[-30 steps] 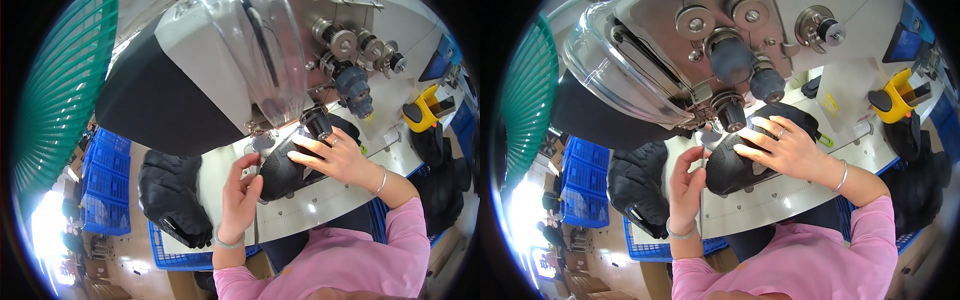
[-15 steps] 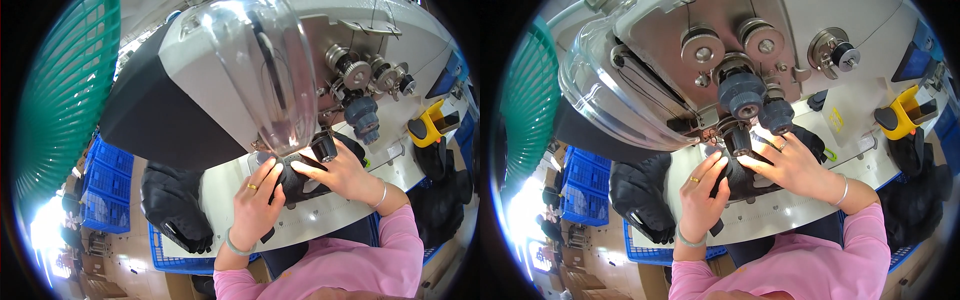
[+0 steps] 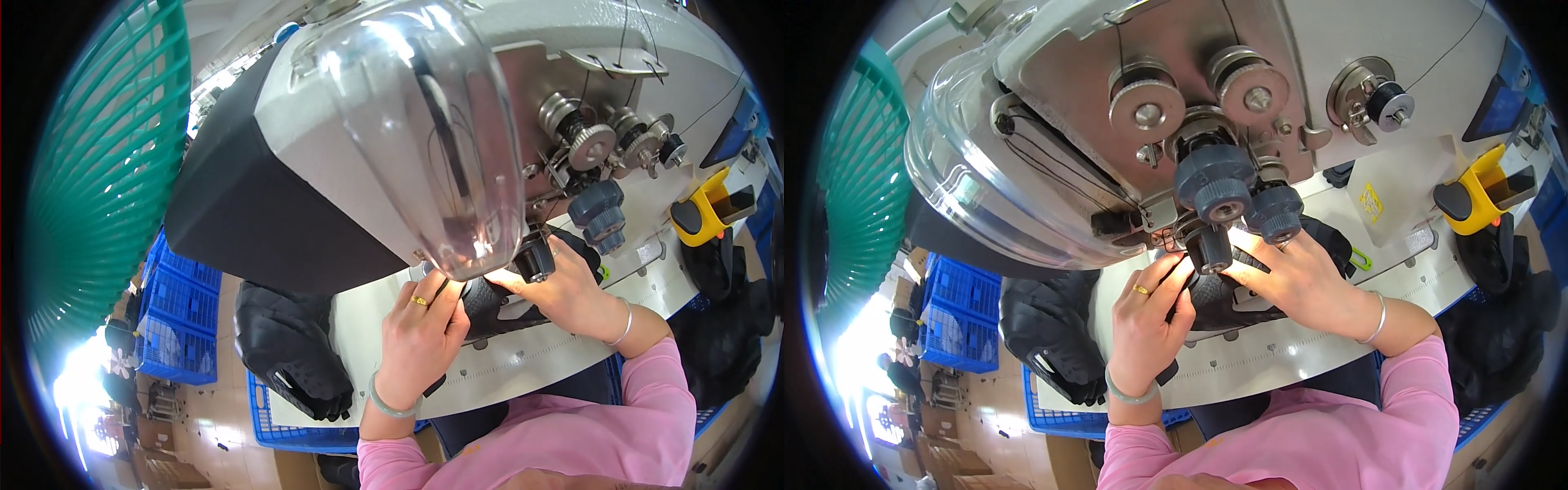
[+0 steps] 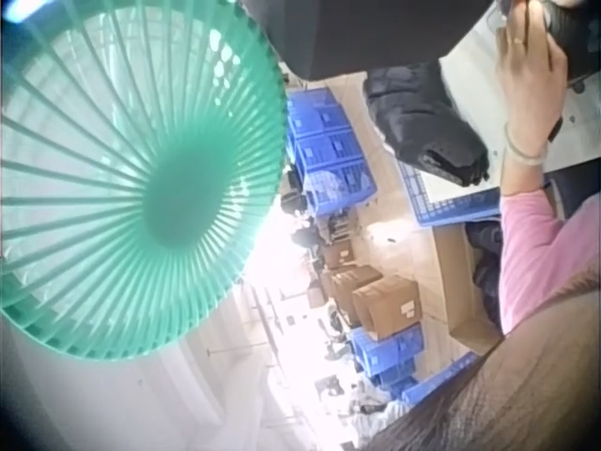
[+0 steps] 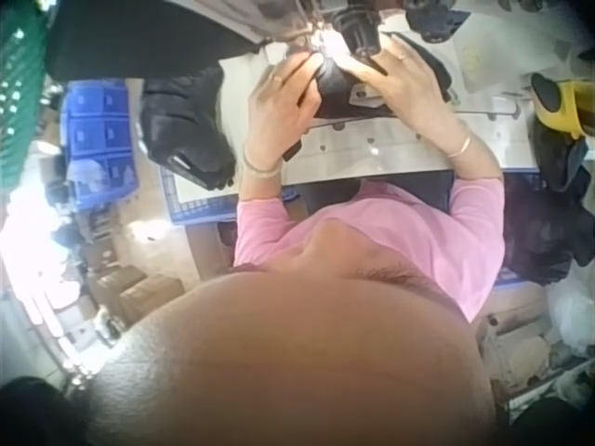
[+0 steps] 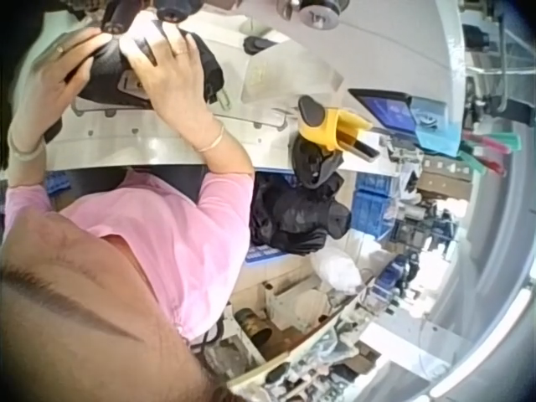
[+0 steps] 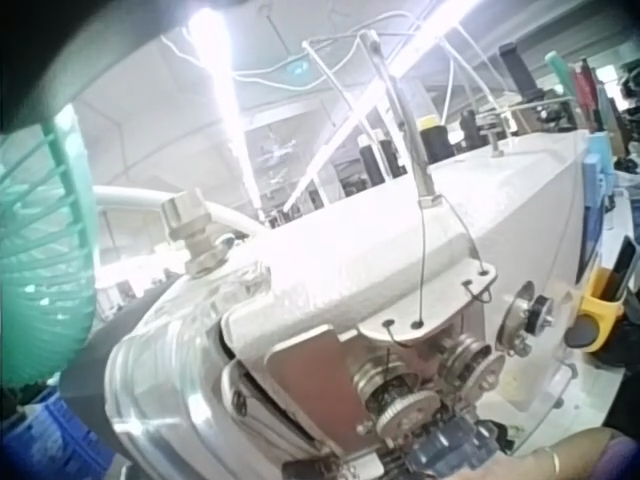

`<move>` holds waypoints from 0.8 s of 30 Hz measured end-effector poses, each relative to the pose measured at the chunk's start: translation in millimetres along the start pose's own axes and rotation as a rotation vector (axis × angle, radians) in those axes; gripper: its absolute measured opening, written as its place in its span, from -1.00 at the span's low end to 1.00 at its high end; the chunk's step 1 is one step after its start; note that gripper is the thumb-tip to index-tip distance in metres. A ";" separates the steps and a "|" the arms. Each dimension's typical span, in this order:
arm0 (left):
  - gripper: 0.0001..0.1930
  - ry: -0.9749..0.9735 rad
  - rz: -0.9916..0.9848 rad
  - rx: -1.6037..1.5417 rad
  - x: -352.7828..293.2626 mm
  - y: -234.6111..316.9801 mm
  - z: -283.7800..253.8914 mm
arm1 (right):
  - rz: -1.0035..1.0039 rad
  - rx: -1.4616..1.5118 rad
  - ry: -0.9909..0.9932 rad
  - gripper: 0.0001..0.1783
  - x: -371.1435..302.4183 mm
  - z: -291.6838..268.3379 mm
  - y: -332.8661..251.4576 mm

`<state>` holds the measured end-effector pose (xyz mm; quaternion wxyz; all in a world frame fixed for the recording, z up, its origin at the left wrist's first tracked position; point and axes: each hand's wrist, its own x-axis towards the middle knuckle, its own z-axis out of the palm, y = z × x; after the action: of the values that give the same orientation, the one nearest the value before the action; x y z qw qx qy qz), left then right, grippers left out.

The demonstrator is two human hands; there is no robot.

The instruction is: Stitching leather shoe components together using an industrial sewing machine.

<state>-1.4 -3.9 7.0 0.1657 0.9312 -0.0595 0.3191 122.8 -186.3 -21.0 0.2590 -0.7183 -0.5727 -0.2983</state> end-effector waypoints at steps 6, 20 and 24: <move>-0.67 0.023 0.000 0.002 1.0 -1.7 2.5 | -0.024 -0.061 -0.042 -0.27 -3.1 -0.8 2.8; -0.62 -0.011 0.011 0.137 -2.1 4.4 3.6 | -0.034 0.074 -0.051 -0.30 1.6 1.0 11.1; -0.63 0.037 0.003 0.101 -1.0 6.5 0.5 | -0.074 0.066 -0.049 -0.36 4.2 -3.2 11.2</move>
<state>-3.2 -10.2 7.7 0.1190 0.9322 -0.0418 0.3392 134.0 -188.2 -16.1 0.2573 -0.6946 -0.6148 -0.2708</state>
